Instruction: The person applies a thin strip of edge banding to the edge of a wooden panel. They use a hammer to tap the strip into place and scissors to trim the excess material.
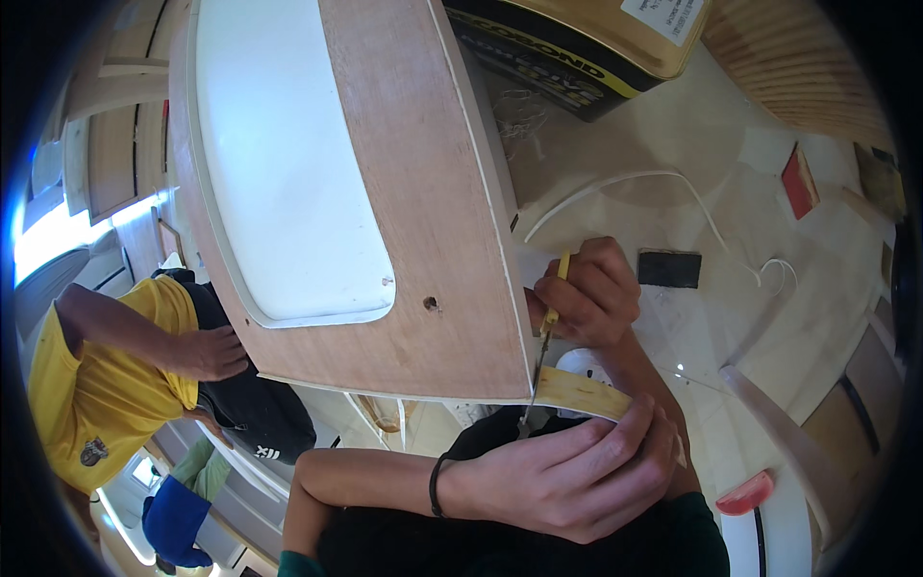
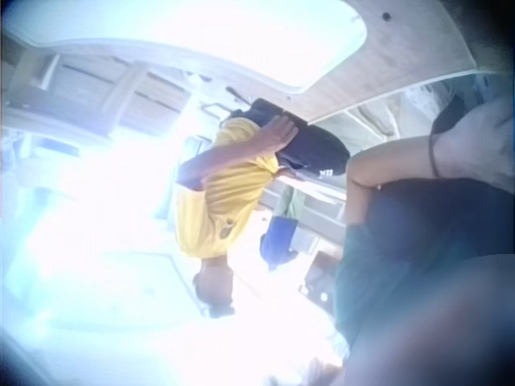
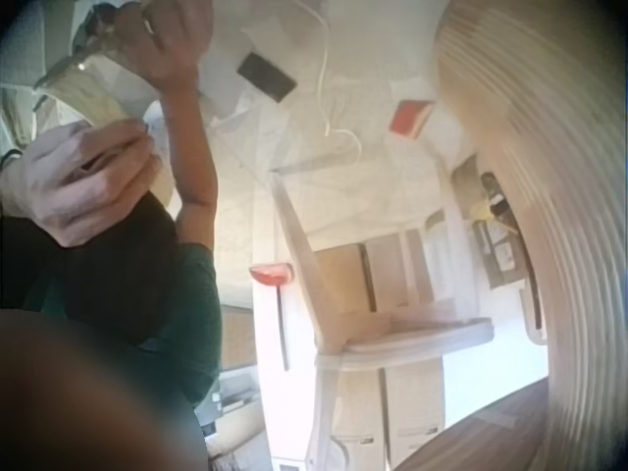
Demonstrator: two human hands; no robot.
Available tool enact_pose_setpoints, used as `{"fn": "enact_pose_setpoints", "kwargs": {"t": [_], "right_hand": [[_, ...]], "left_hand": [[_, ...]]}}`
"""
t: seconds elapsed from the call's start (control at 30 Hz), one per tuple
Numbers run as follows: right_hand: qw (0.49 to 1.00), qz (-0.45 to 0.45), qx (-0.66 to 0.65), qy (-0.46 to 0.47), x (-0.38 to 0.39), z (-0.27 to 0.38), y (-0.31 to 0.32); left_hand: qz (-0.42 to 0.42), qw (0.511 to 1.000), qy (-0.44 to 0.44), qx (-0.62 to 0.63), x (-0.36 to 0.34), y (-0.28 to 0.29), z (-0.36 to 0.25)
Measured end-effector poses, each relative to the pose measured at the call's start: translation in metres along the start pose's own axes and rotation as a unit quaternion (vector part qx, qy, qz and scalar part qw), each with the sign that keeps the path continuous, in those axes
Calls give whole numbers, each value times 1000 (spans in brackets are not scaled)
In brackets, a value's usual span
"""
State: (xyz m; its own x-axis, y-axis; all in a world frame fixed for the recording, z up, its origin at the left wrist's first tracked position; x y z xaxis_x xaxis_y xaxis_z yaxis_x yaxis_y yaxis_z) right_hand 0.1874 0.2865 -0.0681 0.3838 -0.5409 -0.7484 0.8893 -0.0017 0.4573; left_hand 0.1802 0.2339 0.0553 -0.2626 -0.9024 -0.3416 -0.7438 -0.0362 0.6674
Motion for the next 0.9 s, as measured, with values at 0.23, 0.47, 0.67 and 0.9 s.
{"fn": "enact_pose_setpoints", "kwargs": {"t": [0.23,0.47,0.67,0.9], "right_hand": [[1000,-18,8,5,0,0,0],[999,-2,30,19,-6,2,0],[998,-31,43,-27,-3,1,0],[999,-43,-3,-24,-2,-1,-2]], "left_hand": [[-15,1000,-14,1,2,-1,1],[-23,1000,3,-7,0,5,2],[-39,999,-9,-27,0,3,2],[-35,999,-7,1,-1,4,3]]}}
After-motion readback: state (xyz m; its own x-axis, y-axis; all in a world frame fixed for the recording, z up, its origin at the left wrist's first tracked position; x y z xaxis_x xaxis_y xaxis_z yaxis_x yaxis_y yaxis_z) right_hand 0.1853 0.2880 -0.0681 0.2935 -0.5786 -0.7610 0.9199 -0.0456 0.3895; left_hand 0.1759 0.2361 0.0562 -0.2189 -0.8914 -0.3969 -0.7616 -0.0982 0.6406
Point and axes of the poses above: each hand's wrist, its own x-axis away from the middle knuckle, its own y-axis out of the back of the hand, z = x × y, the point moved 8 cm from there along -x, towards the middle knuckle, and after that the axes turned 15 degrees about x, right-handed, at the moved point
